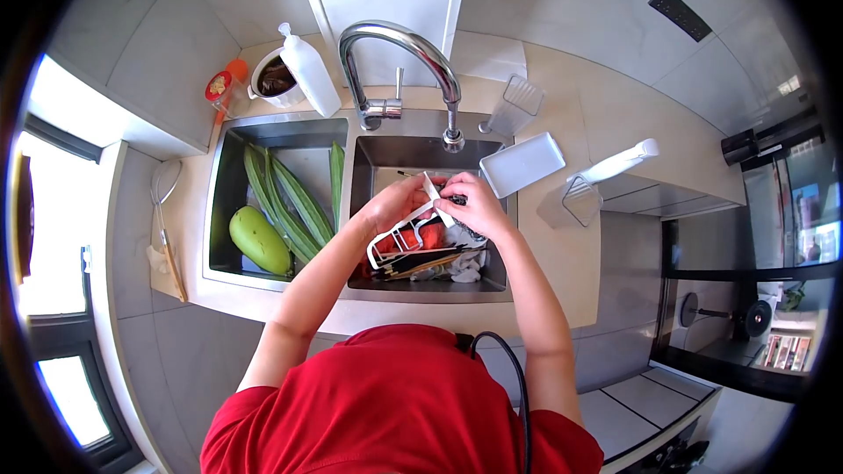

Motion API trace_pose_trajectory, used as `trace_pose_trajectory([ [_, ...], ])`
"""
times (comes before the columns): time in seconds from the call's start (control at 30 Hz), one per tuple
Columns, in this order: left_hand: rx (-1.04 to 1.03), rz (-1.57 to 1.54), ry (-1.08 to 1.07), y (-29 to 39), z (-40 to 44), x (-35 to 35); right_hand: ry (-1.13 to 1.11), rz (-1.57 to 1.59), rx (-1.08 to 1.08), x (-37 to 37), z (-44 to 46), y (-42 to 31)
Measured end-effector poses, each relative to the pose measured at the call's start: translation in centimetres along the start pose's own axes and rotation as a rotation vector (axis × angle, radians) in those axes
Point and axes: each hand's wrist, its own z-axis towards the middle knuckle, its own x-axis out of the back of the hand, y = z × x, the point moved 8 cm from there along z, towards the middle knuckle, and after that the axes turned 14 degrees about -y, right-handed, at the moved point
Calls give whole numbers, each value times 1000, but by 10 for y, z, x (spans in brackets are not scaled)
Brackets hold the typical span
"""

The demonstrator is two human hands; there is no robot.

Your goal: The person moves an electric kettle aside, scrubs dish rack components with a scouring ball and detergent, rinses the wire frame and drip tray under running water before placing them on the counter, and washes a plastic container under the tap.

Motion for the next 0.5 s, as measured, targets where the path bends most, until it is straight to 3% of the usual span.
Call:
trace_pose_trajectory([
  [0.1, 230, 438, 33, -7, -10, 20, -99, 82, 12, -13, 7, 13],
  [0.13, 228, 442, 32, -7, -14, 24, -115, 89, 22, -16, 9, 15],
  [0.2, 86, 947, 24, 8, -19, 23, -112, 75, 46, -17, 11, 15],
  [0.33, 5, 585, -41, -2, -22, 26, -84, -151, 106, -28, 15, -1],
  [0.37, -27, 532, 37, -1, -22, 28, -83, -225, 31, -28, 13, 1],
  [0.47, 27, 724, 154, 2, -16, 34, -88, -368, -71, -28, 10, -13],
  [0.5, -83, 760, 149, 11, -19, 31, -86, -339, -68, -29, 12, -1],
])
